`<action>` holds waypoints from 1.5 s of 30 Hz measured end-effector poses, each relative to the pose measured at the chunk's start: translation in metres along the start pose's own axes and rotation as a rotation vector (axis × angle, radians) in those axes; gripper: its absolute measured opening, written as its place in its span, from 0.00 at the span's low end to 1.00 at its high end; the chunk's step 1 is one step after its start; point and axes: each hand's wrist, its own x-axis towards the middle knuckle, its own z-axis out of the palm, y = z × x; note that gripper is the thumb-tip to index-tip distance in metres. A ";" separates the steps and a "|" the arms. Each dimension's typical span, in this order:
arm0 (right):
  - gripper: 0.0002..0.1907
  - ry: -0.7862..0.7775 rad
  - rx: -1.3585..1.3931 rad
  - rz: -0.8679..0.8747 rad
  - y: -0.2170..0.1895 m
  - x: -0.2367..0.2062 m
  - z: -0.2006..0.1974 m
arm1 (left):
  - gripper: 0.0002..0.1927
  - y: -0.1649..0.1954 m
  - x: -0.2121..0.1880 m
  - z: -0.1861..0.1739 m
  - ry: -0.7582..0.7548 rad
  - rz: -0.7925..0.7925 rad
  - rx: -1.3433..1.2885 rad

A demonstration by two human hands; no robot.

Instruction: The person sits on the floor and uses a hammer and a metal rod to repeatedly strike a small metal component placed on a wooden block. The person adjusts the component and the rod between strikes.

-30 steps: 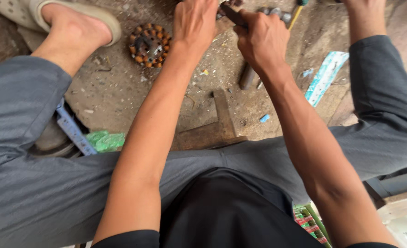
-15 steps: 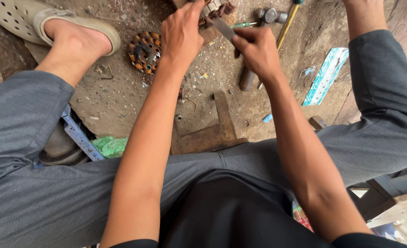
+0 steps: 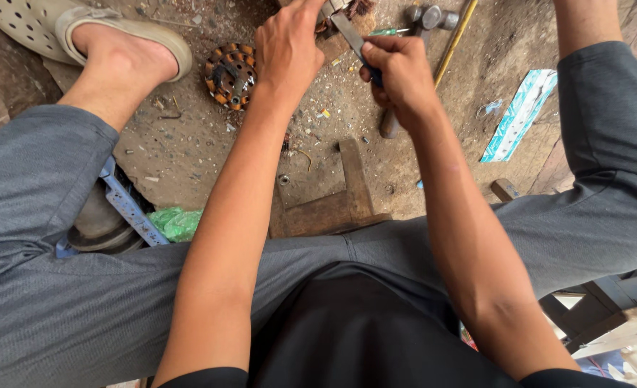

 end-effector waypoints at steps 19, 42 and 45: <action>0.13 0.073 -0.357 -0.084 -0.001 0.016 -0.010 | 0.25 -0.019 0.001 0.030 -0.036 0.009 0.010; 0.19 -0.002 -0.566 -0.050 -0.040 0.010 -0.004 | 0.29 -0.024 0.002 0.040 -0.034 0.026 0.044; 0.18 -0.062 -0.230 0.187 -0.047 0.008 0.002 | 0.23 -0.028 0.003 0.042 -0.016 0.092 0.115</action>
